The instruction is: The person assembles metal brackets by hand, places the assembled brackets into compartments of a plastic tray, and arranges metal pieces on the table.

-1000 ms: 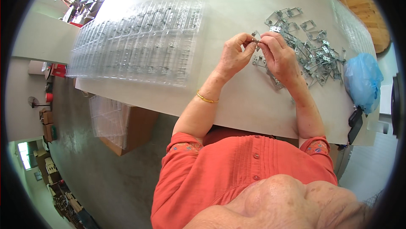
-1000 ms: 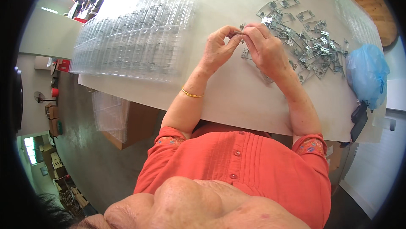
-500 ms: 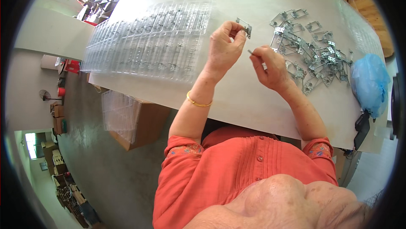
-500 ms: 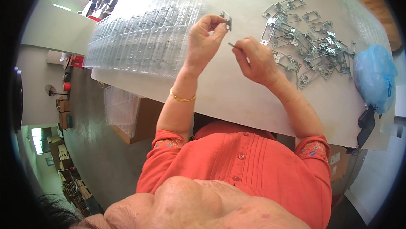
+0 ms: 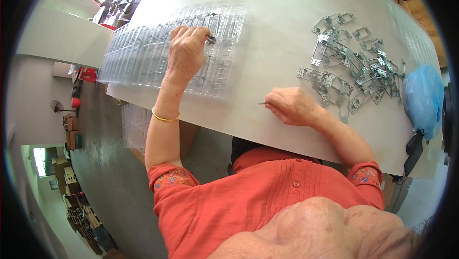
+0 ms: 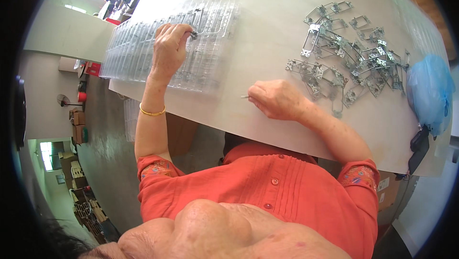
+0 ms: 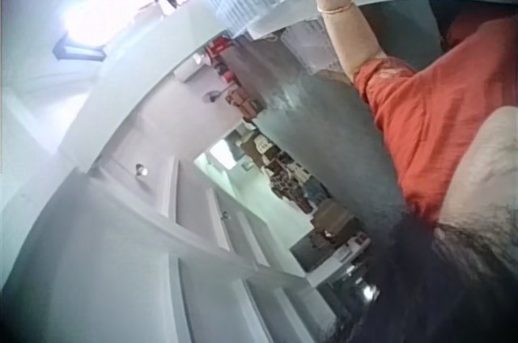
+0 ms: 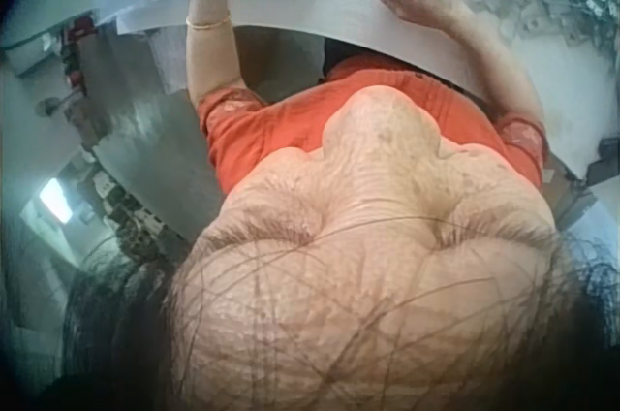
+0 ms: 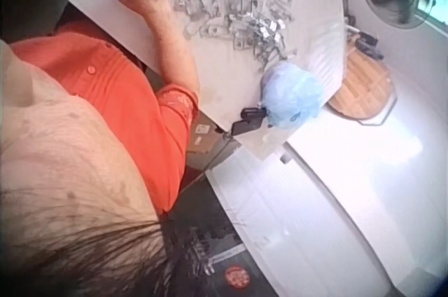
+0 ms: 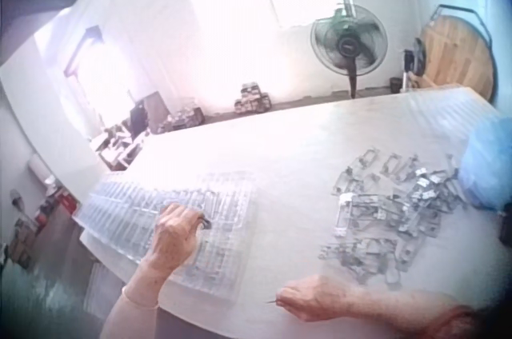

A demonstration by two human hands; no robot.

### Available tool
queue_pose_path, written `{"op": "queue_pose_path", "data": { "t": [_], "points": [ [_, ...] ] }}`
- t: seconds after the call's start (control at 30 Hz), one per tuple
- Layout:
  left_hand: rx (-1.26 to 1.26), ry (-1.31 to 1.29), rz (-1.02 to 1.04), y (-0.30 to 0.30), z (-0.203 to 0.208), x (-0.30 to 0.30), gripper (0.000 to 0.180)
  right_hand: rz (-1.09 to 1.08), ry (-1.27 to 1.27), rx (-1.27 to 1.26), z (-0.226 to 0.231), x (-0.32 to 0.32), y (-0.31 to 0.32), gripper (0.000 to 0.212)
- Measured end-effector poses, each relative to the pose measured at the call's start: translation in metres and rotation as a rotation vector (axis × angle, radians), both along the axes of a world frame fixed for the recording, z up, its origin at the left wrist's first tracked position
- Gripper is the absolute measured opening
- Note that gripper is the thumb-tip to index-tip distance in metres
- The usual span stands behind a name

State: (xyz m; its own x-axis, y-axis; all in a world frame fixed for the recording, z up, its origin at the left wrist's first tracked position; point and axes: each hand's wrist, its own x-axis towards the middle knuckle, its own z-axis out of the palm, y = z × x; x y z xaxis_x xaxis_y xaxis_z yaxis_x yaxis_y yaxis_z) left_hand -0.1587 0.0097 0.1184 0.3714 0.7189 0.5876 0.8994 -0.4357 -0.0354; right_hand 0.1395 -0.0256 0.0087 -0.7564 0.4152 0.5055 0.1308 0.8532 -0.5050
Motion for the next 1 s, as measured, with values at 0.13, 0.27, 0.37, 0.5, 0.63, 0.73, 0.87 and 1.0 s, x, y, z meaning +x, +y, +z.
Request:
{"op": "queue_pose_path", "data": {
  "t": [0.13,0.27,0.37,0.5,0.63,0.73,0.87,1.0],
  "points": [
    [-0.036,0.053,0.033,0.018,-0.007,-0.020,0.006,0.111,-0.075,-0.086,-0.006,-0.011,-0.026,0.015],
    [-0.070,0.094,0.020,0.041,-0.020,-0.030,0.009,0.201,-0.077,-0.132,-0.014,-0.028,-0.046,0.017],
    [-0.045,0.132,-0.025,0.055,-0.030,-0.034,0.012,0.163,-0.099,-0.084,-0.020,-0.035,-0.049,0.016],
    [-0.058,0.113,-0.012,0.066,-0.033,-0.034,0.014,0.136,-0.059,-0.170,-0.013,-0.036,-0.047,0.019],
    [-0.099,0.195,0.009,0.073,-0.036,-0.033,0.016,0.131,-0.056,-0.196,-0.017,-0.036,-0.047,0.019],
    [-0.109,0.222,0.022,0.075,-0.042,-0.035,0.016,0.131,-0.053,-0.217,-0.018,-0.037,-0.047,0.018],
    [-0.103,0.221,0.002,0.078,-0.044,-0.032,0.014,0.130,-0.076,-0.220,-0.019,-0.036,-0.046,0.014],
    [-0.130,0.224,-0.005,0.081,-0.045,-0.029,0.012,0.122,-0.052,-0.231,-0.022,-0.035,-0.047,0.013]
  ]
}}
